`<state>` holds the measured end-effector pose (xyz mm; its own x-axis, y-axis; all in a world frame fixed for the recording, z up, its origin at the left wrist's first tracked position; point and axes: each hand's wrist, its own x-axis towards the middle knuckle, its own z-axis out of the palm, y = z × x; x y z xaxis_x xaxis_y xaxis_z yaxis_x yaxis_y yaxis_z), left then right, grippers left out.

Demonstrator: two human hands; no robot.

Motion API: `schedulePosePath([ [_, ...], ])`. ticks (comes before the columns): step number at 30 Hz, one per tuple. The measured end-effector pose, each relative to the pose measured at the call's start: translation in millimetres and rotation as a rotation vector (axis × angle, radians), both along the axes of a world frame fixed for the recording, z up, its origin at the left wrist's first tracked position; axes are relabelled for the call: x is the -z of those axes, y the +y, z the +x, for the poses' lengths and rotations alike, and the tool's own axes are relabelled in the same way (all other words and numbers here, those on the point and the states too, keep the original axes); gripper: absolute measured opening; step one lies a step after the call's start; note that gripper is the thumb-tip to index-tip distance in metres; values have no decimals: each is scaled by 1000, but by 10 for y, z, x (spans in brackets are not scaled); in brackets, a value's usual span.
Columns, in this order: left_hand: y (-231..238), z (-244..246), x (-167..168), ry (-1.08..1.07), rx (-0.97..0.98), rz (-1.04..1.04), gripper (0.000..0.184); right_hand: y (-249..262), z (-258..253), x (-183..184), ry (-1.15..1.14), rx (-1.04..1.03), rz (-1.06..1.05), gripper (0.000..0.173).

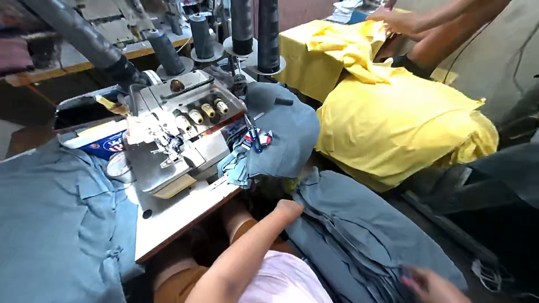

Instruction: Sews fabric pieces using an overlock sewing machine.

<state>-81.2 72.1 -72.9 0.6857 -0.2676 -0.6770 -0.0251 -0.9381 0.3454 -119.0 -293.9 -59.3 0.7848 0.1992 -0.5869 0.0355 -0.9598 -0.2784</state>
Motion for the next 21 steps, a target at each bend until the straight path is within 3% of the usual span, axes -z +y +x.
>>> schedulePosePath([
  [2, 235, -113, -158, -50, -28, -87, 47, 350, 395, 129, -407, -152, 236, 31],
  [4, 476, -295, -292, -101, -72, -209, 43, 1081, 641, 45, -726, -308, 503, 21],
  [7, 774, -648, -399, -131, -171, -360, 39, 2250, 809, -191, -901, -509, 799, 19],
  [10, 970, -1063, -354, -150, -306, -430, 35, 3094, 922, -76, -1083, -588, 914, 21],
  [13, 1070, -1458, -219, -114, -446, -434, 33, 3563, 926, 47, -1096, -623, 789, 21],
  [17, 1122, -1771, -24, -48, -522, -513, 32, 3677, 937, 106, -1134, -648, 703, 12],
  [19, 1122, -1800, 27, -47, -526, -592, 32, 3557, 988, 78, -985, -588, 736, 18],
  [21, 1127, -1755, 1, -70, -543, -686, 32, 3381, 1093, -44, -696, -348, 794, 27],
])
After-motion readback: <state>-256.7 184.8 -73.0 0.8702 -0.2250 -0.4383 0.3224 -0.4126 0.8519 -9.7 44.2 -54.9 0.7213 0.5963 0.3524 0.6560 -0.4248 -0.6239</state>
